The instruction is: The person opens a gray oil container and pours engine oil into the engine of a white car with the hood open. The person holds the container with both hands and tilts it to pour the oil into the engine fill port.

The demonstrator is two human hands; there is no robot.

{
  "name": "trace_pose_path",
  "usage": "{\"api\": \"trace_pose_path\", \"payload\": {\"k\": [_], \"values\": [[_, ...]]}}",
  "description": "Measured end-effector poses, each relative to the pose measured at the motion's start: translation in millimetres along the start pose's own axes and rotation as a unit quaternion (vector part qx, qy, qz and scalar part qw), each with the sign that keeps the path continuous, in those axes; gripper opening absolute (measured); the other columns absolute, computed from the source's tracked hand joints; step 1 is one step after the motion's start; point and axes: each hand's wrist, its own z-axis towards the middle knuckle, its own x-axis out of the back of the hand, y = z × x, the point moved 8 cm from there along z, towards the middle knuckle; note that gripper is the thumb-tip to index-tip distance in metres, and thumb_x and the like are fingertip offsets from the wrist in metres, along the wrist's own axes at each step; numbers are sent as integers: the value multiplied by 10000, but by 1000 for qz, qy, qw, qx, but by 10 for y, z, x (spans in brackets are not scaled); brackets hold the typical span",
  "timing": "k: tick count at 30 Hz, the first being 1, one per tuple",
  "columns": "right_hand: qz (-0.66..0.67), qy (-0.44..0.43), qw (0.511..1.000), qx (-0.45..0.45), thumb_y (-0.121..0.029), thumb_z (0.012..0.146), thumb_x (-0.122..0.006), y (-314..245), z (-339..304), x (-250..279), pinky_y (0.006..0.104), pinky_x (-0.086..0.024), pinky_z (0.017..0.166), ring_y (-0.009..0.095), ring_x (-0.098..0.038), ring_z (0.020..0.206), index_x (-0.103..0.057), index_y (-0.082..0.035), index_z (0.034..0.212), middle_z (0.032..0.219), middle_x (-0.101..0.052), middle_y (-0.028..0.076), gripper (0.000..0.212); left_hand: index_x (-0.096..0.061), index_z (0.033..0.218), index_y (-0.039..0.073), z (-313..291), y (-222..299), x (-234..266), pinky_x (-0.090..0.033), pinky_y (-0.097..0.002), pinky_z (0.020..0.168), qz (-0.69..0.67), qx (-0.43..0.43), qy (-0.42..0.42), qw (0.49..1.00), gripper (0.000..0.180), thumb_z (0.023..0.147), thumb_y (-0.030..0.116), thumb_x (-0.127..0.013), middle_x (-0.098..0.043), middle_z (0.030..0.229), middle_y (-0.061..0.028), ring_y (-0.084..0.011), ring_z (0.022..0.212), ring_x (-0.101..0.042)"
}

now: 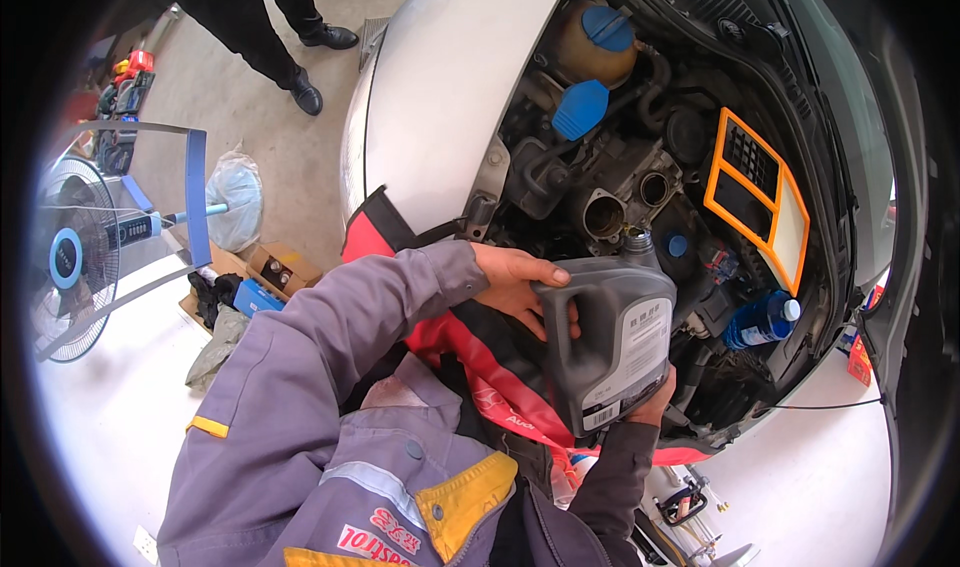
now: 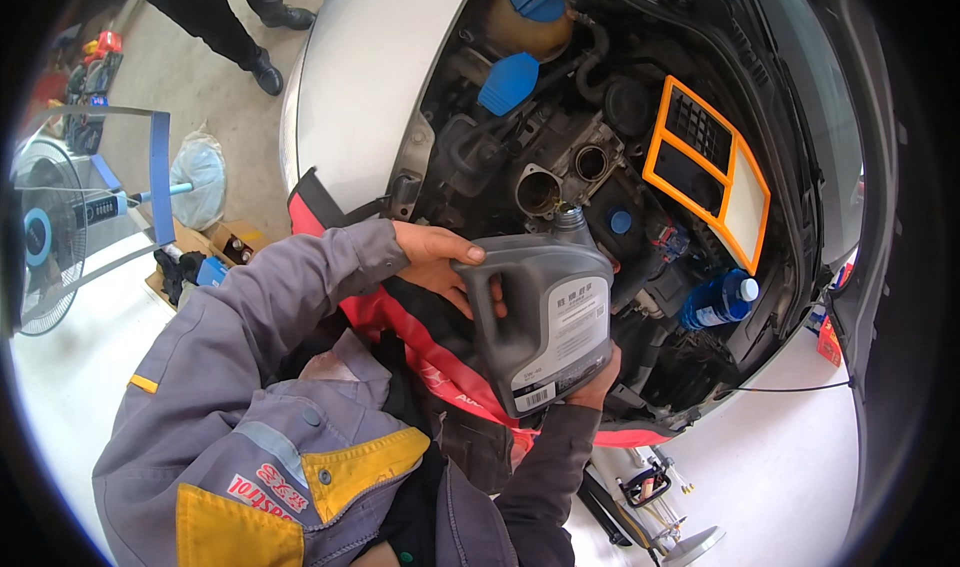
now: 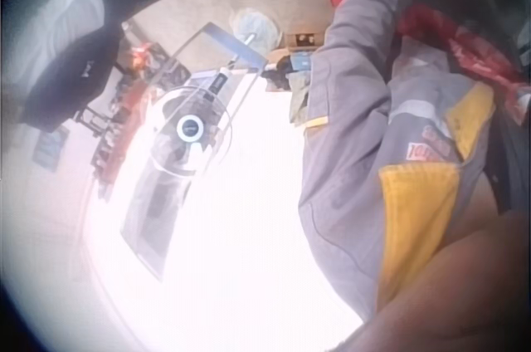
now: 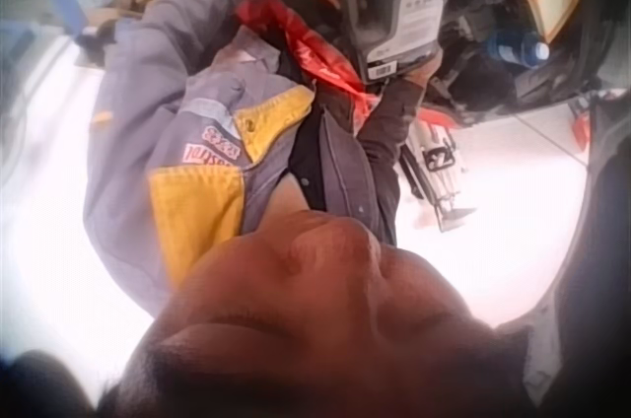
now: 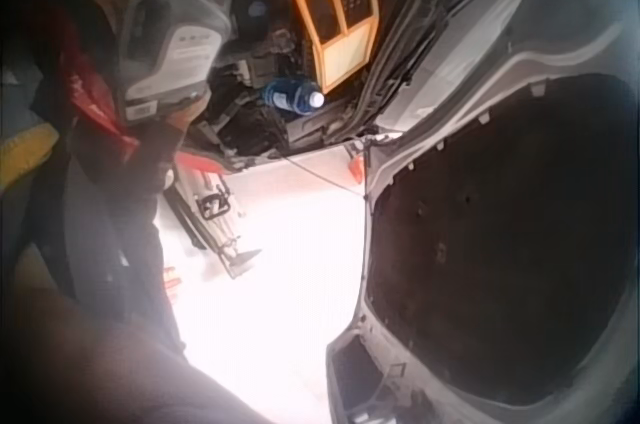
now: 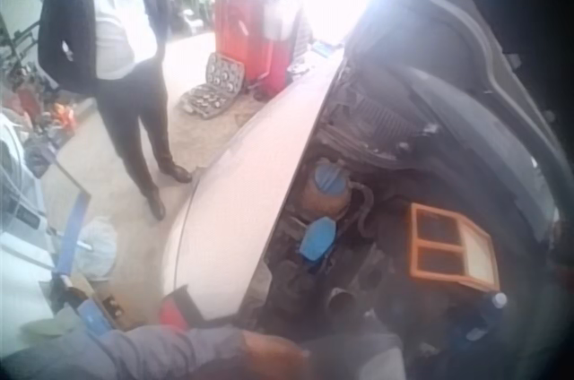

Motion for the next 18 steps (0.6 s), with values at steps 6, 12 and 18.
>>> {"api": "trace_pose_path", "payload": {"k": [6,12,18], "values": [[0,-4,1000,1,-322,958,-379,-1,6,29,421,-504,942,317,-634,1067,-623,3,1188,1178,-665,141,467,-604,1249,8,9,-5,9,-426,-470,1068,-8,-2,2,1000,540,960,464,-586,-623,1290,-176,-302,1277,-547],[-1,-2,1000,3,-330,959,-374,-7,-11,60,424,-499,952,320,-627,1083,-617,0,1202,1188,-659,140,476,-590,1260,8,16,7,-6,-420,-489,1073,-16,-1,4,1000,532,962,449,-586,-628,1271,-160,-313,1278,-543],[0,1,1000,3,-329,959,-372,-7,-37,17,426,-496,957,325,-625,1091,-612,1,1211,1199,-656,144,480,-590,1262,11,13,-1,-2,-408,-488,1082,-18,3,-2,1000,530,961,447,-587,-622,1280,-166,-313,1291,-529]]}}
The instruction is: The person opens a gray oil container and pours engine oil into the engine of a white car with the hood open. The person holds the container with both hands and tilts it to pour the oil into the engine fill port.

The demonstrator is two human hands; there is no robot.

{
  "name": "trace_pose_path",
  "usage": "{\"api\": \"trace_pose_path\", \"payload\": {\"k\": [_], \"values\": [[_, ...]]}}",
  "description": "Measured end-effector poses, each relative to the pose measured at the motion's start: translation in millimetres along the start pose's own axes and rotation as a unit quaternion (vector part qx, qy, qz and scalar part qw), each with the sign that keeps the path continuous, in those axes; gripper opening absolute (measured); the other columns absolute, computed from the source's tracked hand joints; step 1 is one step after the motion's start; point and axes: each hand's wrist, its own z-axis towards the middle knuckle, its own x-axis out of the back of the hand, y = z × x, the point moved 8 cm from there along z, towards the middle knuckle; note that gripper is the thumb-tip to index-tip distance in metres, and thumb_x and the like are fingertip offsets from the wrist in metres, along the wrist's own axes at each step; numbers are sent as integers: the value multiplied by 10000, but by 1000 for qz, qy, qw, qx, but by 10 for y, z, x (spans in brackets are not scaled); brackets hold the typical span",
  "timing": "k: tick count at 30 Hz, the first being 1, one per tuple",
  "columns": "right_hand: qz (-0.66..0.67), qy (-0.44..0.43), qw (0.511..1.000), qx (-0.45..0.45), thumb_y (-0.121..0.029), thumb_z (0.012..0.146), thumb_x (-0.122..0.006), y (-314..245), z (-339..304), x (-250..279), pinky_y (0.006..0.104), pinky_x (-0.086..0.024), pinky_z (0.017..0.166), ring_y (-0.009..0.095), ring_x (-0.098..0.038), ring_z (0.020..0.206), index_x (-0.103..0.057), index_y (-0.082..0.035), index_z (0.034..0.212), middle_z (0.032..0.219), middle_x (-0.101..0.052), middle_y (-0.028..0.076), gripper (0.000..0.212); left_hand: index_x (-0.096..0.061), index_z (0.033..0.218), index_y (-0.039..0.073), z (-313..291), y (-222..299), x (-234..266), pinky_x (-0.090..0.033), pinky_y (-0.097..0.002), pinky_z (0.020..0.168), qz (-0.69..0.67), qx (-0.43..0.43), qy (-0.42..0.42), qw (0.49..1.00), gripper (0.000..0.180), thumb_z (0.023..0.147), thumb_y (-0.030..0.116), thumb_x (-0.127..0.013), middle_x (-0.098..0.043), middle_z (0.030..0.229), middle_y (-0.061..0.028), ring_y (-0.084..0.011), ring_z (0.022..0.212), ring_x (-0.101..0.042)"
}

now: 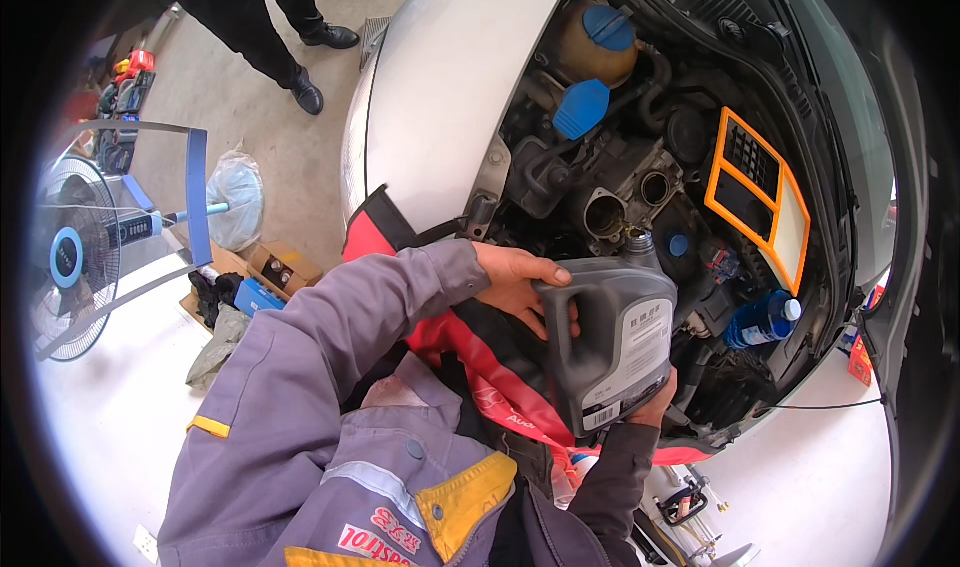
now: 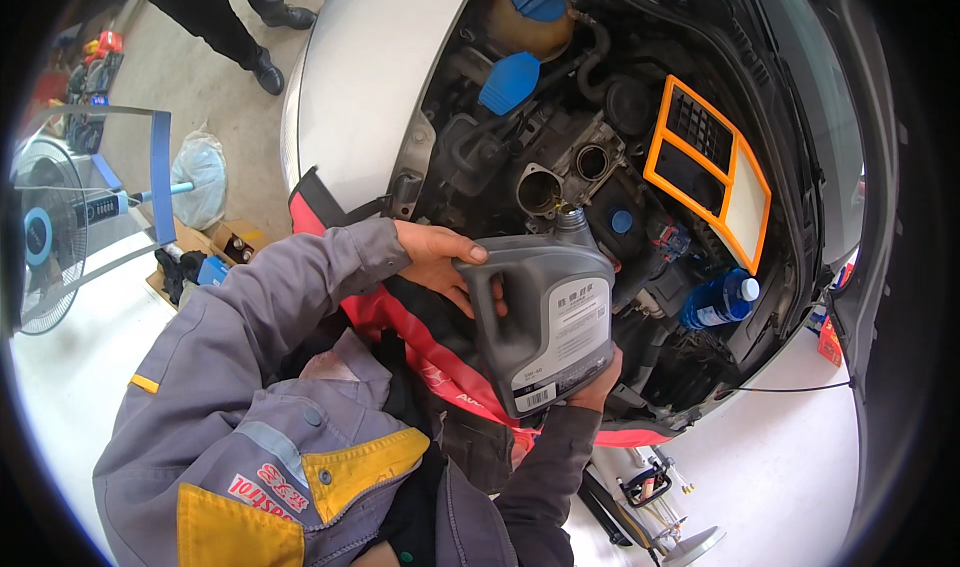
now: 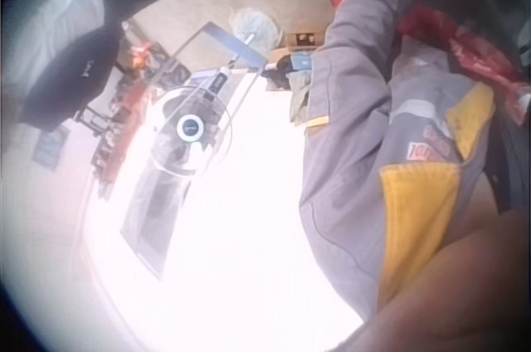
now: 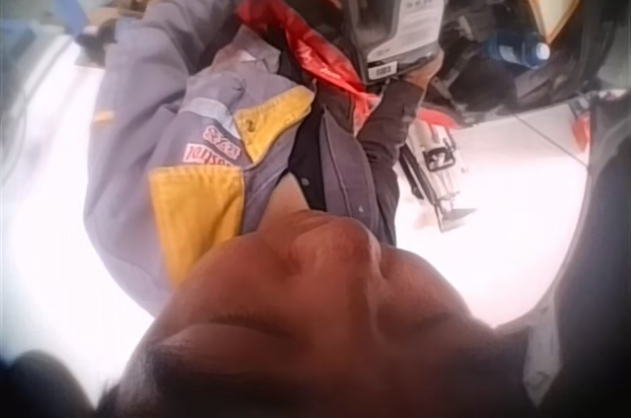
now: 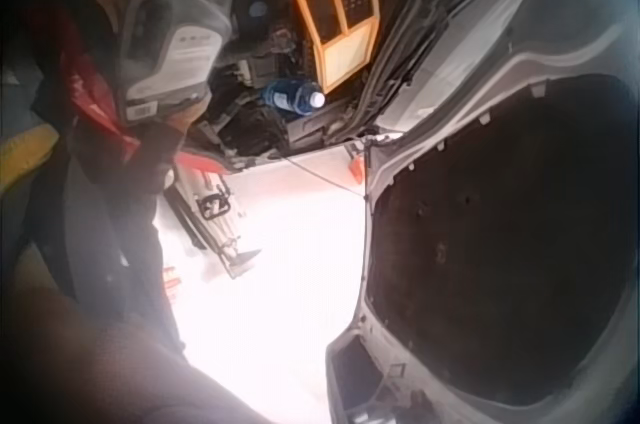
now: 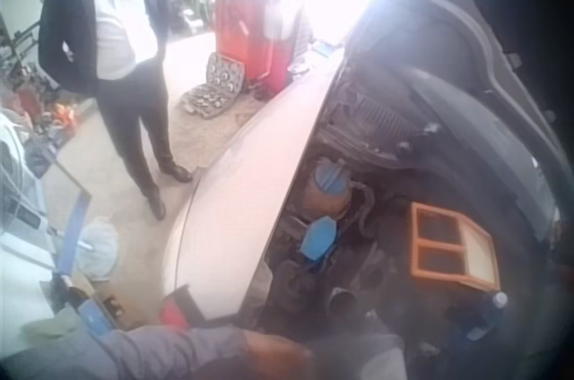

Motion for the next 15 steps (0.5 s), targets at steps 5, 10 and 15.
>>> {"api": "trace_pose_path", "payload": {"k": [5,10,15], "values": [[5,6,1000,1,-331,956,-368,0,-37,-23,434,-492,966,332,-620,1106,-607,4,1225,1217,-650,151,492,-595,1254,10,7,-11,11,-408,-485,1081,3,3,5,1000,531,960,453,-580,-620,1289,-176,-312,1288,-532],[11,13,1000,0,-337,955,-357,6,-52,-25,443,-486,981,342,-614,1126,-593,9,1251,1246,-640,160,513,-602,1242,6,19,-32,51,-409,-484,1081,-1,6,9,1000,529,959,453,-578,-621,1289,-187,-312,1283,-538],[6,18,1000,3,-342,957,-356,1,-38,39,446,-484,985,345,-612,1132,-589,13,1256,1254,-636,167,520,-604,1236,0,18,-27,49,-414,-484,1076,4,7,15,1000,533,957,453,-578,-621,1288,-197,-316,1278,-543]]}}
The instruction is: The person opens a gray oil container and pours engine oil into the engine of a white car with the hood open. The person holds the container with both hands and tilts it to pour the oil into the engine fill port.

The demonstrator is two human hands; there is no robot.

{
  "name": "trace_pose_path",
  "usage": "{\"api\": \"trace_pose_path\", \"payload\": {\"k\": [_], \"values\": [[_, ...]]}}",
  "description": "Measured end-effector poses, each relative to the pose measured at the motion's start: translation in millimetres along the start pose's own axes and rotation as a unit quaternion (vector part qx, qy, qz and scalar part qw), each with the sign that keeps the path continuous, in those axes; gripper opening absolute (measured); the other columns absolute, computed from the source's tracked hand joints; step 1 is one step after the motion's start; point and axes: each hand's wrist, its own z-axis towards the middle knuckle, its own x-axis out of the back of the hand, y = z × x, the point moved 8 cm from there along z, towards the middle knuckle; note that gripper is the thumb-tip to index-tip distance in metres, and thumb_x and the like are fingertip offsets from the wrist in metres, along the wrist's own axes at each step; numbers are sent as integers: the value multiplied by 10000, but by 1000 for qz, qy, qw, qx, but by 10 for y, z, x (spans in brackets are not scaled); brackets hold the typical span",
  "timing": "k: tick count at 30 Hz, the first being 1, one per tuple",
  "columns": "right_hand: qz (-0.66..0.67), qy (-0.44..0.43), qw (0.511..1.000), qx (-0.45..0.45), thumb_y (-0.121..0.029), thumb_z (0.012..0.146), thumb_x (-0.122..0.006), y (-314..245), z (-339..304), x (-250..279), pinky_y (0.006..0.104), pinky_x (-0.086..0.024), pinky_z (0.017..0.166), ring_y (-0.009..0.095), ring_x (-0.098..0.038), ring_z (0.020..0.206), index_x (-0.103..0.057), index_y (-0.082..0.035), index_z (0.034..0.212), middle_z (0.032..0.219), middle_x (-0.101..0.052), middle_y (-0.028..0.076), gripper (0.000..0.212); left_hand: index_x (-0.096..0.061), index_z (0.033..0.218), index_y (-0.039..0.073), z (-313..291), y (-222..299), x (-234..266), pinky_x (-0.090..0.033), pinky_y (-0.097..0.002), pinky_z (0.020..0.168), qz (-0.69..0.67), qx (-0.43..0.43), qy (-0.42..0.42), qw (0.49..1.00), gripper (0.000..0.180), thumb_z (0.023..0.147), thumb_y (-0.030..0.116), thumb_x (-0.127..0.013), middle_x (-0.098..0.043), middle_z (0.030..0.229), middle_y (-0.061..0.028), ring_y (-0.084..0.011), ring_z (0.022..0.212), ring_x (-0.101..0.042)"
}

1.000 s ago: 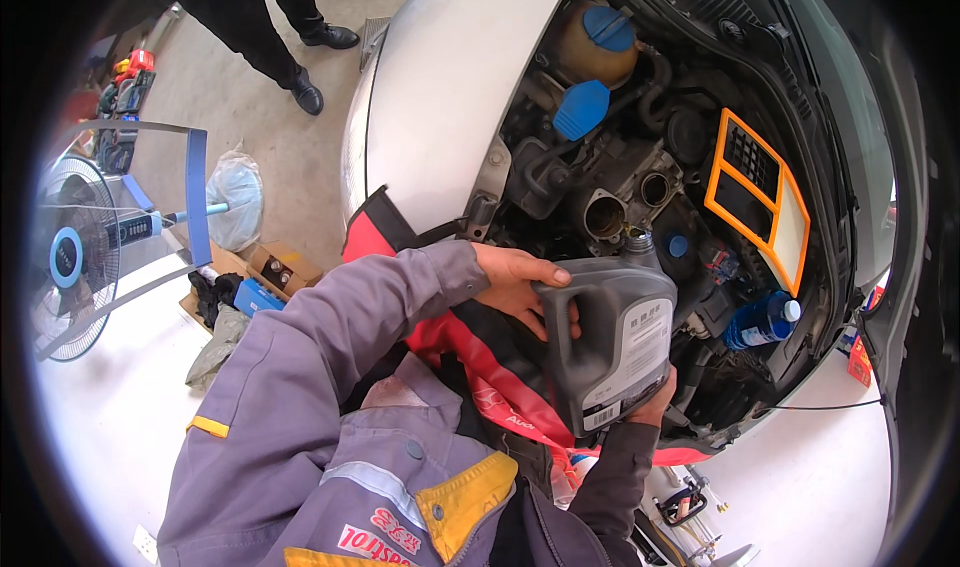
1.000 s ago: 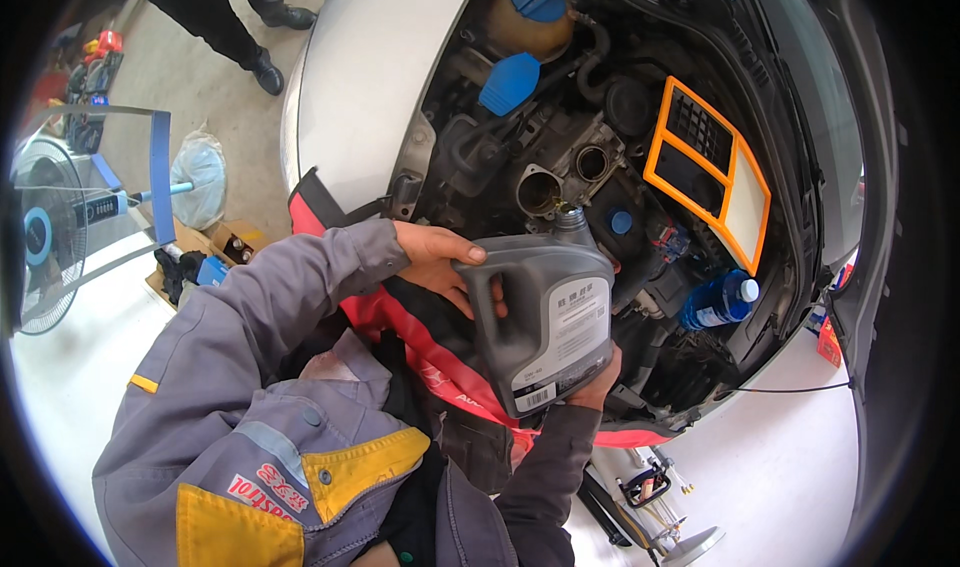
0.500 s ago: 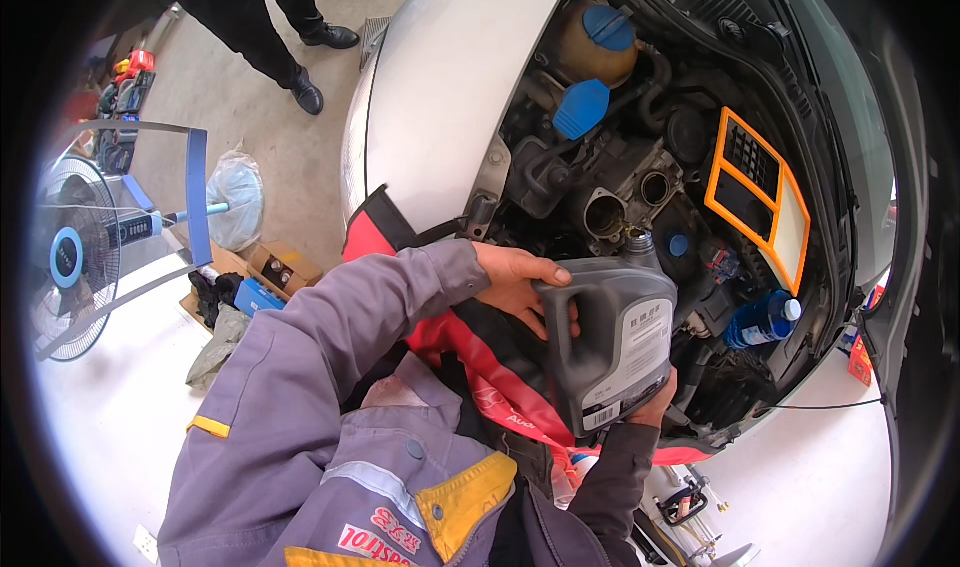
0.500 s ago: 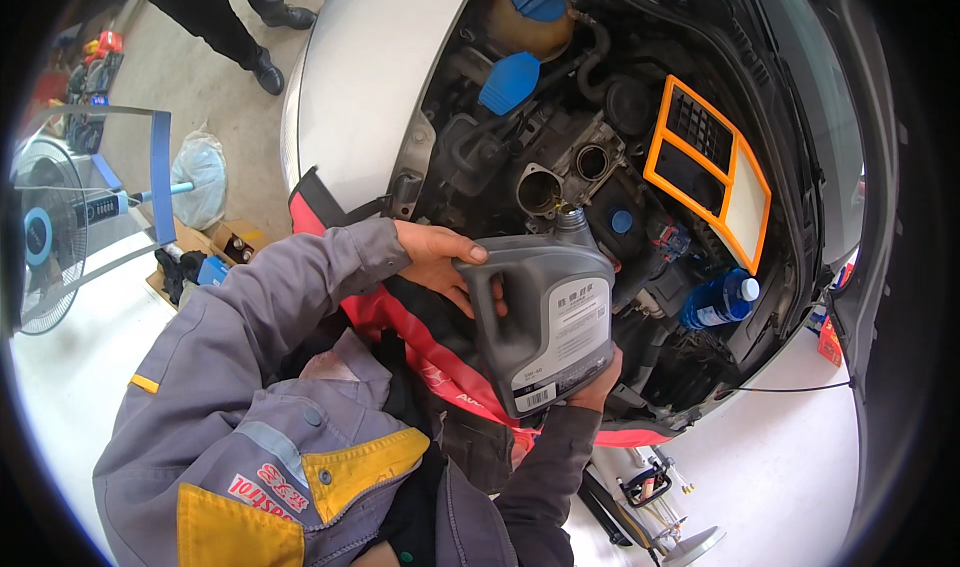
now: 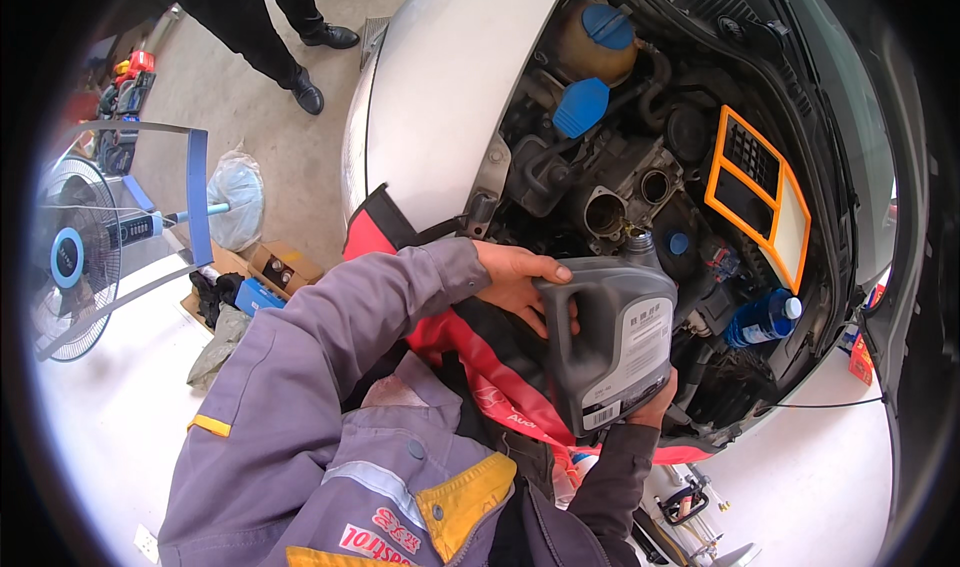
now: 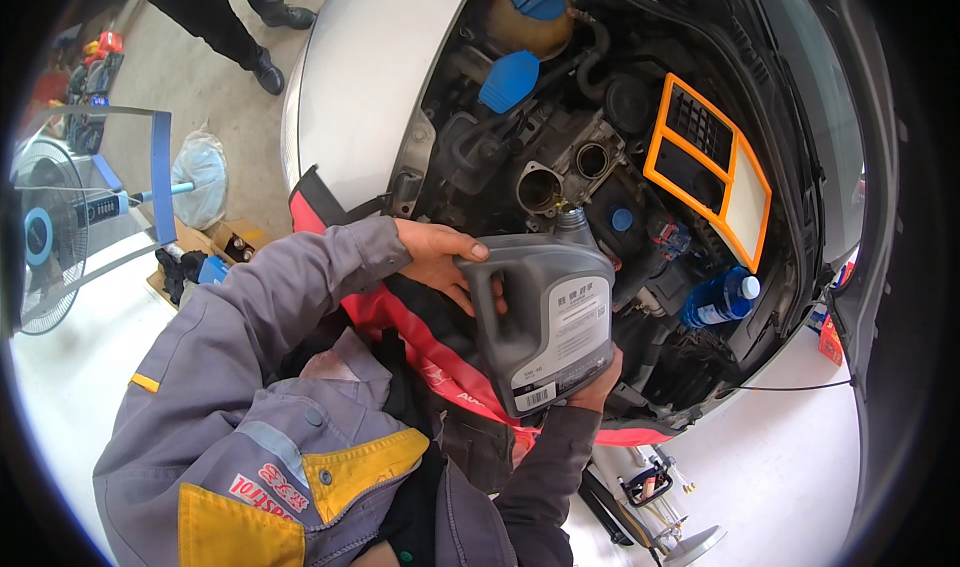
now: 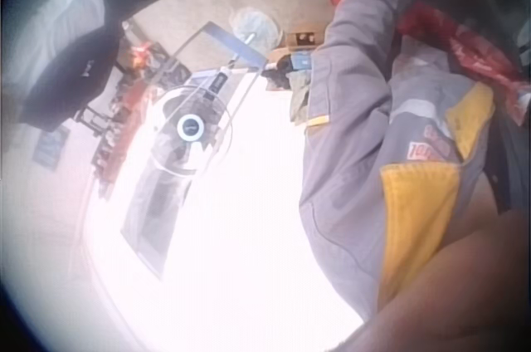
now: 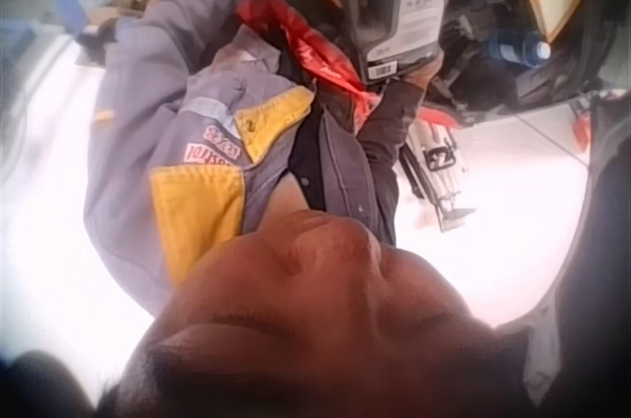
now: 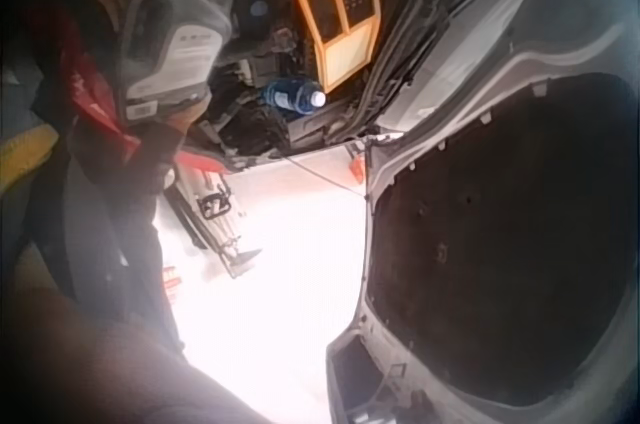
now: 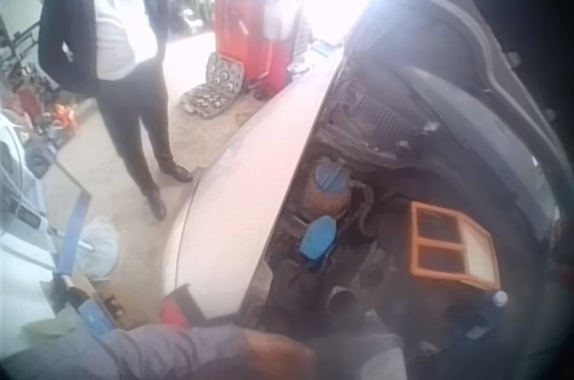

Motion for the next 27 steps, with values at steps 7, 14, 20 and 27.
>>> {"api": "trace_pose_path", "payload": {"k": [7,14,20,27], "values": [[-27,10,999,17,-339,959,-372,-19,46,123,428,-496,965,332,-624,1103,-606,15,1229,1215,-657,163,503,-577,1298,12,3,-10,17,-413,-453,1094,5,8,-20,1000,532,990,443,-521,-585,1355,-202,-306,1326,-511],[-8,-2,1000,3,-334,958,-375,-1,44,79,423,-498,959,329,-630,1089,-612,14,1218,1209,-662,158,495,-579,1290,4,-4,-3,18,-413,-461,1094,4,5,-11,1000,533,987,439,-526,-586,1351,-206,-313,1322,-515],[-4,7,1000,-1,-331,959,-373,0,11,28,419,-499,955,324,-633,1082,-616,12,1208,1197,-665,155,488,-581,1286,-4,12,-19,37,-410,-466,1096,-4,5,-12,1000,534,985,434,-529,-588,1345,-210,-318,1321,-514],[-9,4,1000,-2,-331,959,-368,1,9,11,422,-501,948,325,-636,1071,-622,10,1192,1180,-670,153,484,-581,1288,7,9,-10,30,-421,-450,1084,2,4,-14,1000,534,984,443,-527,-584,1354,-210,-308,1316,-518]]}}
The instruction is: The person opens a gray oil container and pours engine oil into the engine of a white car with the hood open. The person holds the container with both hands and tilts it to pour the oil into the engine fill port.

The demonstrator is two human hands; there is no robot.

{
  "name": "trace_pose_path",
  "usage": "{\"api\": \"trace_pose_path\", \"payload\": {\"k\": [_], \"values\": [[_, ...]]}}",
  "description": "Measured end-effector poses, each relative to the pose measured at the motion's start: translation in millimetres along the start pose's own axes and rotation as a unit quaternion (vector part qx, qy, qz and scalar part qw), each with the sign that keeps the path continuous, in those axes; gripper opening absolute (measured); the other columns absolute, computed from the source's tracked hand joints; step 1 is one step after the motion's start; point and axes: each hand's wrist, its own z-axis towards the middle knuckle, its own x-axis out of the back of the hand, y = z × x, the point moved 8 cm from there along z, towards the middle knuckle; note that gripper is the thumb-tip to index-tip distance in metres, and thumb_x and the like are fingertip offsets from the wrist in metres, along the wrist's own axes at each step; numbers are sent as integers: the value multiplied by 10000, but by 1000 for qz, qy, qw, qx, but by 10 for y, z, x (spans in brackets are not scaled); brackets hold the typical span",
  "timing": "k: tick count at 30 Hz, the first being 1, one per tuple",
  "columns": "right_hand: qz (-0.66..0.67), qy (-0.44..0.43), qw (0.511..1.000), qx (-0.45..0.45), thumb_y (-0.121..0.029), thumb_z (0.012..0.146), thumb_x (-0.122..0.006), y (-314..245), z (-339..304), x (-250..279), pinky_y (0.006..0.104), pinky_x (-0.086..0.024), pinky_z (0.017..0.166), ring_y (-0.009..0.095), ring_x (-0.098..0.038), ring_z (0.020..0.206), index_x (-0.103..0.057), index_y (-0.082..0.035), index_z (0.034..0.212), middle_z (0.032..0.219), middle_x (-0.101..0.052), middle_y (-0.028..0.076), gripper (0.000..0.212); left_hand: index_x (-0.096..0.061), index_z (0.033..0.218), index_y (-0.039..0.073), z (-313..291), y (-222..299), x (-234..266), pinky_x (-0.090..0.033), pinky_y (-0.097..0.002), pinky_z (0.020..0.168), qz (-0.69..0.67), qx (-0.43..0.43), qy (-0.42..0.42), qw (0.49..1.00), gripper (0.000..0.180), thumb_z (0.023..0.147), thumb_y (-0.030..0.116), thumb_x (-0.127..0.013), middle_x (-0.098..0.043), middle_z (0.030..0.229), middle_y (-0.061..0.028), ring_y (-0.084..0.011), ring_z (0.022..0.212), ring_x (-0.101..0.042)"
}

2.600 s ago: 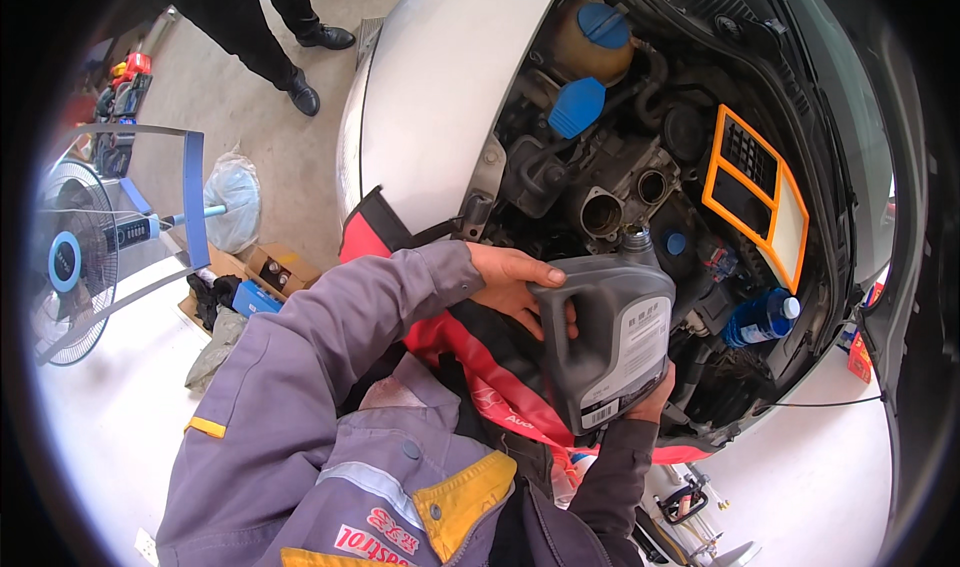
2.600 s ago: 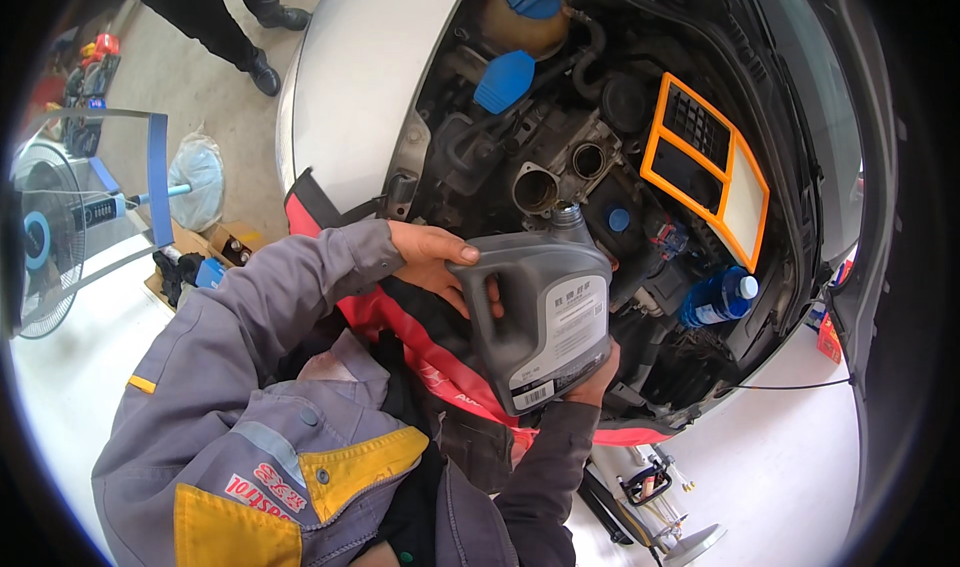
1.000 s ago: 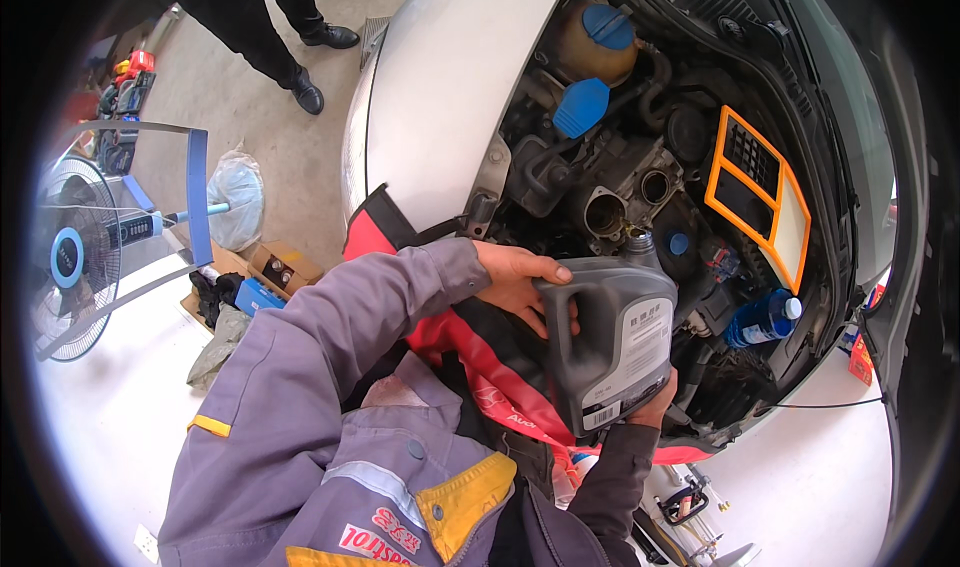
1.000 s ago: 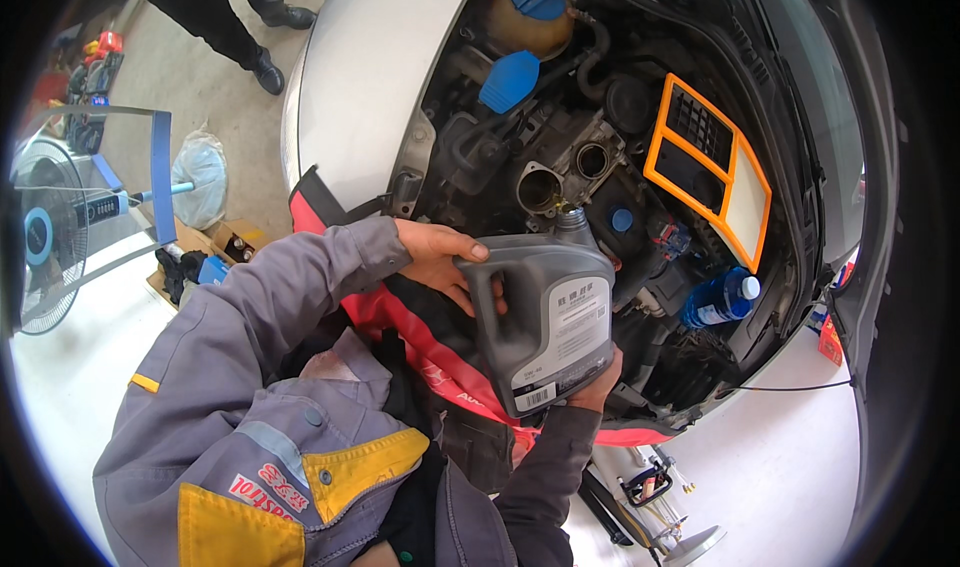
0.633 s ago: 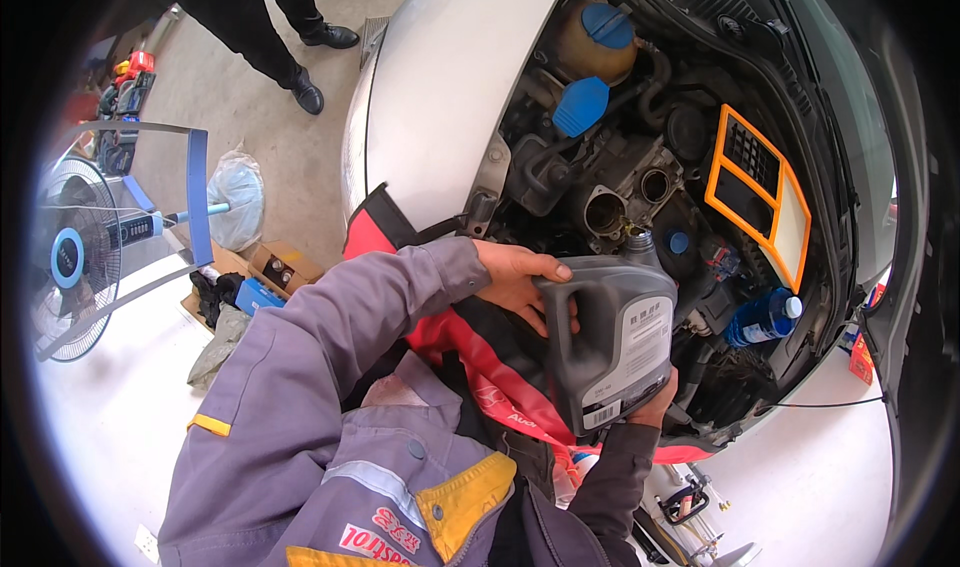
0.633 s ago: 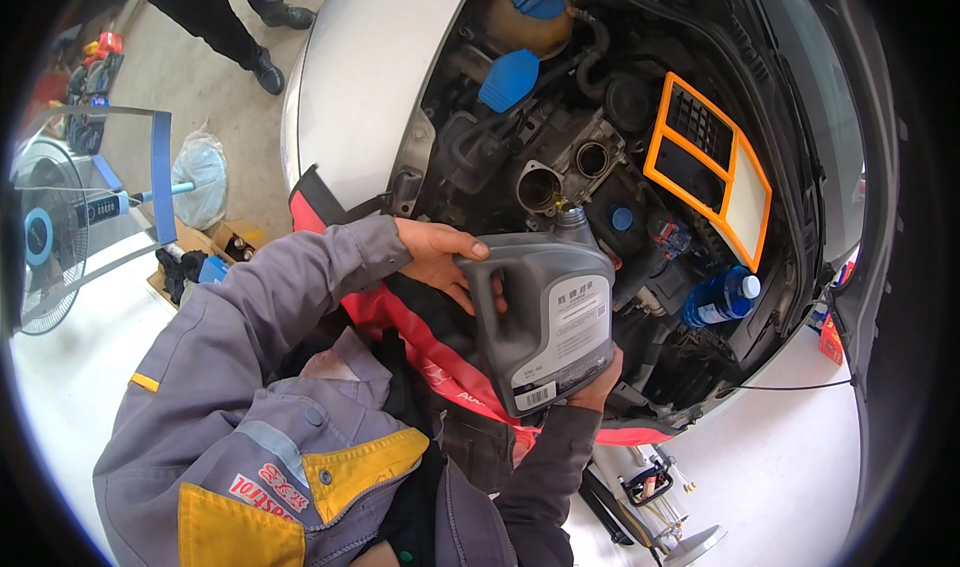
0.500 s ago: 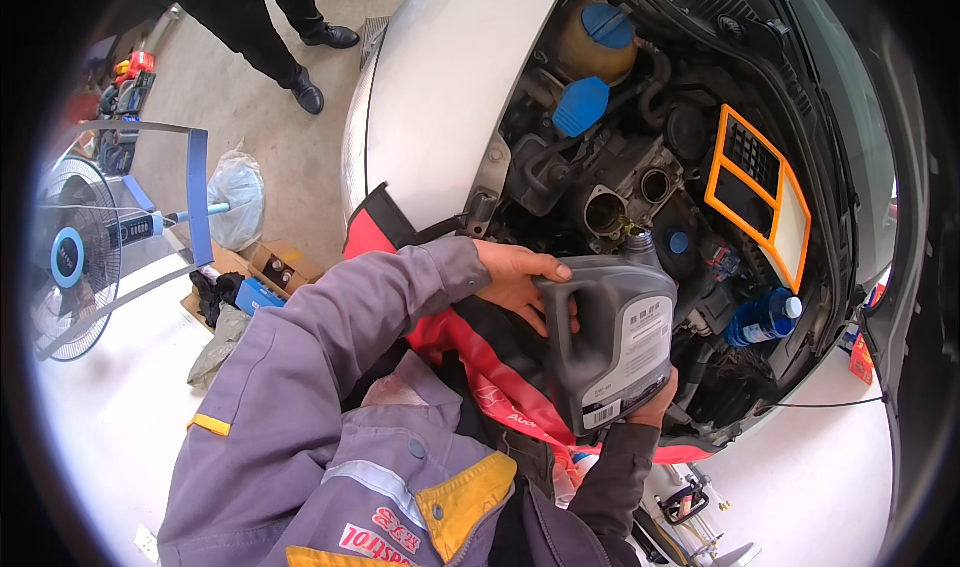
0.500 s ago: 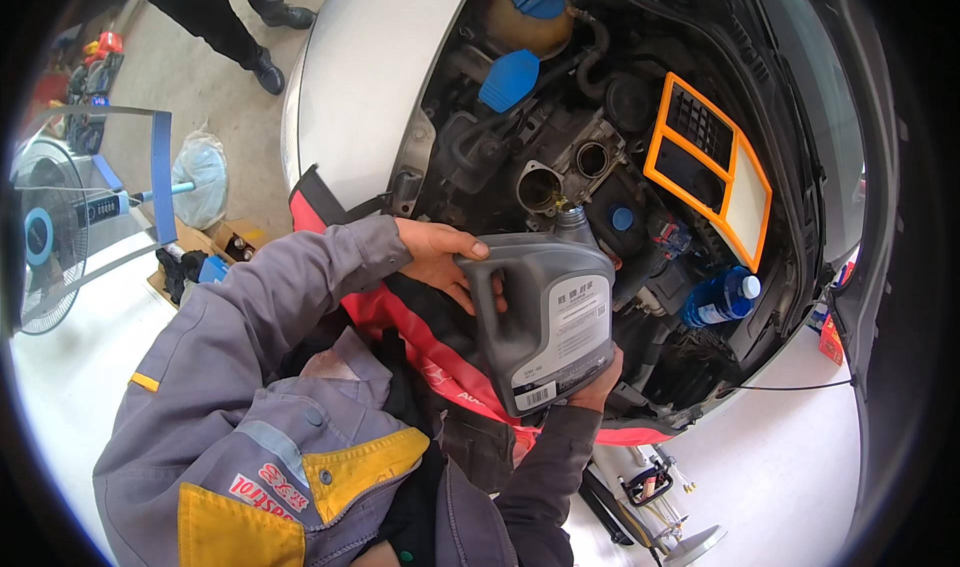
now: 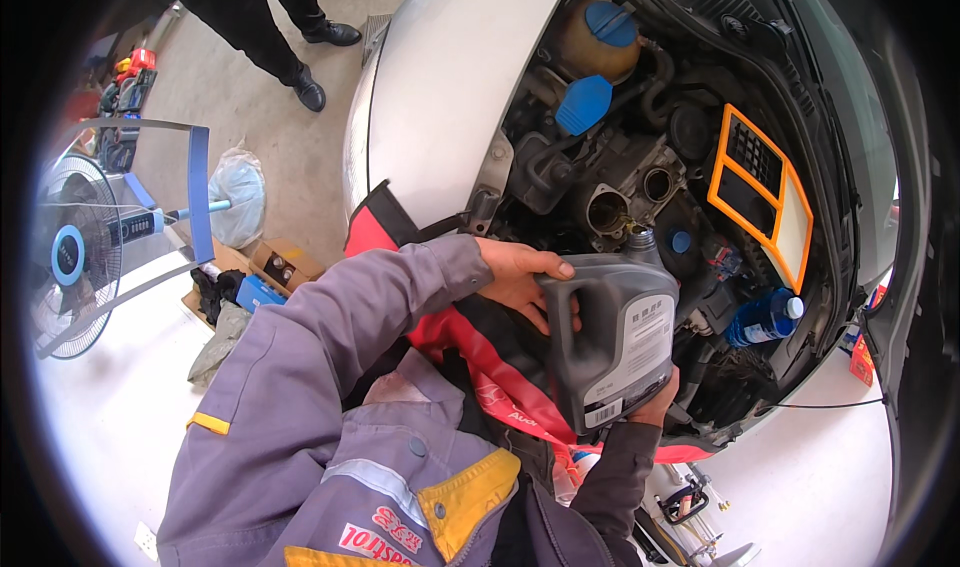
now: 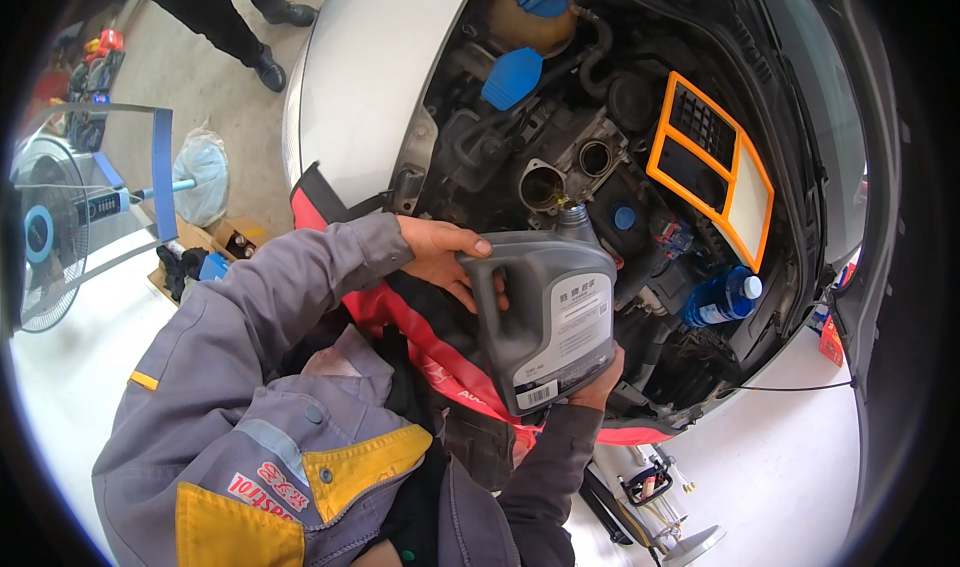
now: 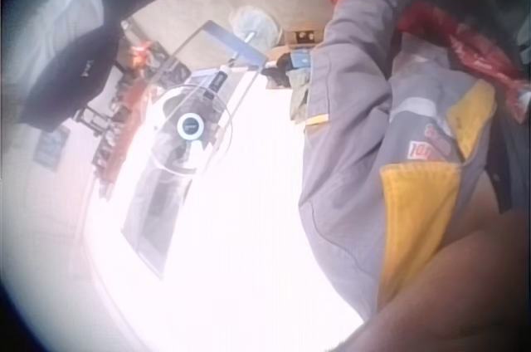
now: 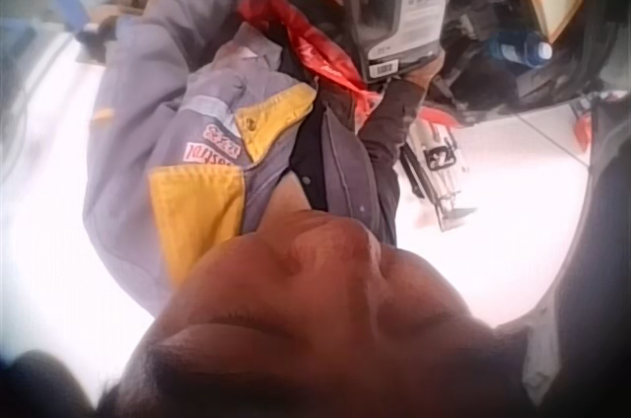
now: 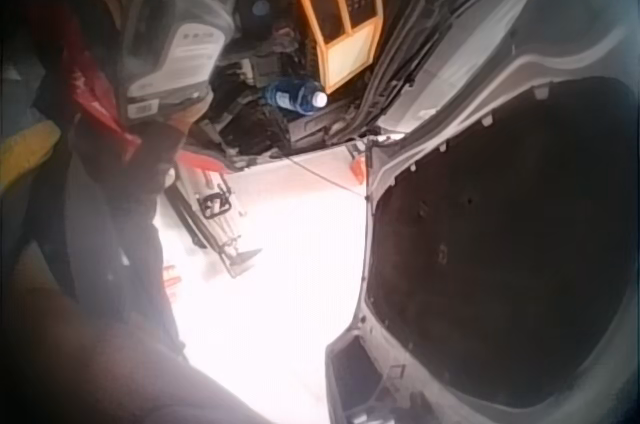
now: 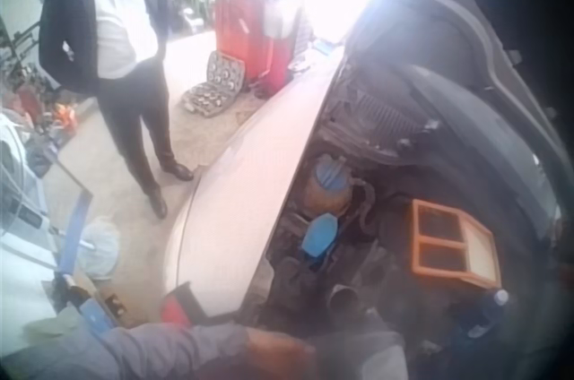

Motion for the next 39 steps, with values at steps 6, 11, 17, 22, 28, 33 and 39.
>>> {"api": "trace_pose_path", "payload": {"k": [6,11,17,22,28,33,39], "values": [[-8,-4,1000,1,-326,958,-365,-8,36,20,420,-513,930,324,-642,1053,-627,12,1162,1156,-674,157,474,-577,1294,17,-2,7,-4,-423,-442,1081,8,3,5,1000,534,984,449,-519,-580,1364,-208,-304,1316,-518],[0,7,1000,-1,-317,959,-363,-5,15,-29,415,-525,907,317,-647,1035,-632,14,1141,1127,-679,155,463,-575,1295,16,-7,-3,17,-418,-442,1086,7,3,11,1000,536,983,448,-517,-581,1361,-208,-306,1319,-516],[-1,28,1000,0,-317,959,-363,-3,13,31,418,-524,911,314,-645,1036,-633,11,1141,1129,-678,150,462,-612,1220,12,3,7,8,-436,-460,1046,4,2,32,999,528,946,461,-570,-627,1290,-201,-310,1259,-562],[-4,12,1000,-8,-319,958,-361,1,7,-15,423,-520,919,322,-642,1046,-631,9,1154,1143,-676,149,468,-608,1226,14,3,-1,24,-430,-458,1051,4,-2,35,999,536,948,469,-558,-626,1294,-199,-306,1262,-558],[-1,-3,1000,-9,-323,957,-354,-3,7,-15,429,-513,932,331,-638,1068,-621,11,1187,1174,-669,154,487,-610,1214,14,8,5,11,-428,-458,1052,8,-1,36,999,531,949,471,-551,-625,1291,-201,-306,1257,-560],[5,-1,1000,-11,-325,953,-353,6,20,-8,434,-511,934,333,-638,1067,-619,10,1192,1179,-667,156,490,-613,1211,19,14,-1,29,-426,-459,1051,10,0,34,999,530,946,474,-554,-627,1288,-201,-309,1251,-561],[-2,3,1000,-6,-331,947,-361,-7,11,20,436,-512,933,334,-640,1065,-620,11,1189,1179,-668,160,492,-619,1207,25,5,5,31,-431,-470,1041,2,-1,46,999,516,938,463,-574,-632,1277,-201,-319,1246,-566]]}}
